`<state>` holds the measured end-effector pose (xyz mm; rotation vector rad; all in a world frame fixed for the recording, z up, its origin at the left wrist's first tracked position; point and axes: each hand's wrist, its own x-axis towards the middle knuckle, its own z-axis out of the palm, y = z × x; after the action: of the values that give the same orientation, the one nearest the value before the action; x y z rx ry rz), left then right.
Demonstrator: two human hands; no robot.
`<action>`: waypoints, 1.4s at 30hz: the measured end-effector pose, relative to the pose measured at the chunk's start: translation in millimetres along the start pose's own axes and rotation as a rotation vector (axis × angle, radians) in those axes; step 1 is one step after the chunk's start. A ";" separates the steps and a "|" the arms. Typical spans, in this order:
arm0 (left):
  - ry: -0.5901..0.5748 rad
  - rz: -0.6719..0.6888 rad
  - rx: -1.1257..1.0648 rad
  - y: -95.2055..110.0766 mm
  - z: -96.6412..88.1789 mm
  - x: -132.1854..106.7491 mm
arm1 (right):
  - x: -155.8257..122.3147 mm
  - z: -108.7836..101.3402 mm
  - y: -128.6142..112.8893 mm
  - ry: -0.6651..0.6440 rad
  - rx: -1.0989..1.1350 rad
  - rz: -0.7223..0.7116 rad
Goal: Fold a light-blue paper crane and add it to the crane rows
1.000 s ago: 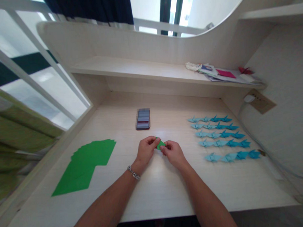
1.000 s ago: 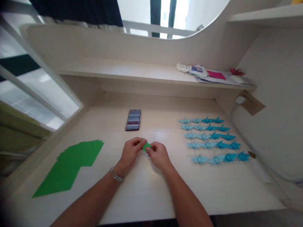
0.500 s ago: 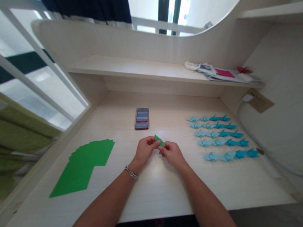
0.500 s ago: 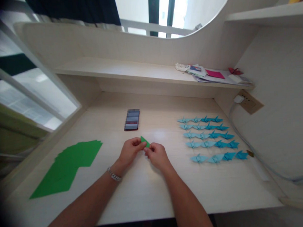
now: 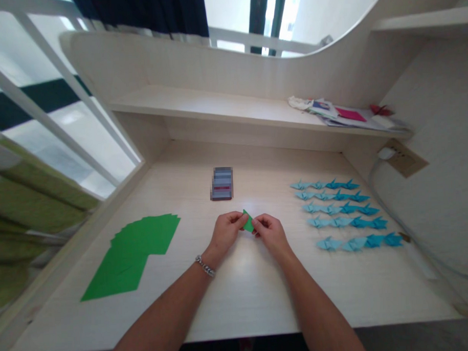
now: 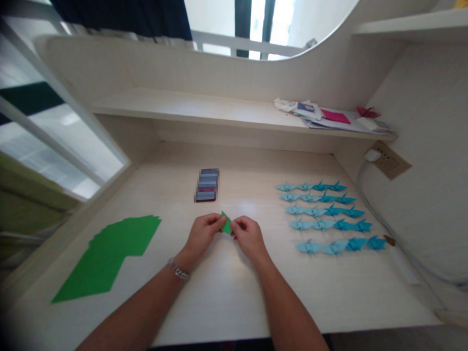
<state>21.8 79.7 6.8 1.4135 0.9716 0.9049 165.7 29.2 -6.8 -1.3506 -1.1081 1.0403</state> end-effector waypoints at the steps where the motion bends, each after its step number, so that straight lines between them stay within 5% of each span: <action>1: -0.003 -0.005 -0.012 -0.2 0.2 0.0 | 0.1 0.2 -0.2 0.005 0.015 -0.004; 20: -0.067 -0.062 -0.306 -0.1 7.6 -4.1 | 1.7 -1.6 -6.3 0.139 0.139 -0.071; 42: -0.054 0.009 -0.276 1.8 6.6 -4.2 | -2.3 -1.5 -14.9 0.182 -0.029 -0.114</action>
<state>26.5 73.4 8.2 1.2024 0.7675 0.9630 165.7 26.9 8.2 -1.3596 -1.0546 0.8048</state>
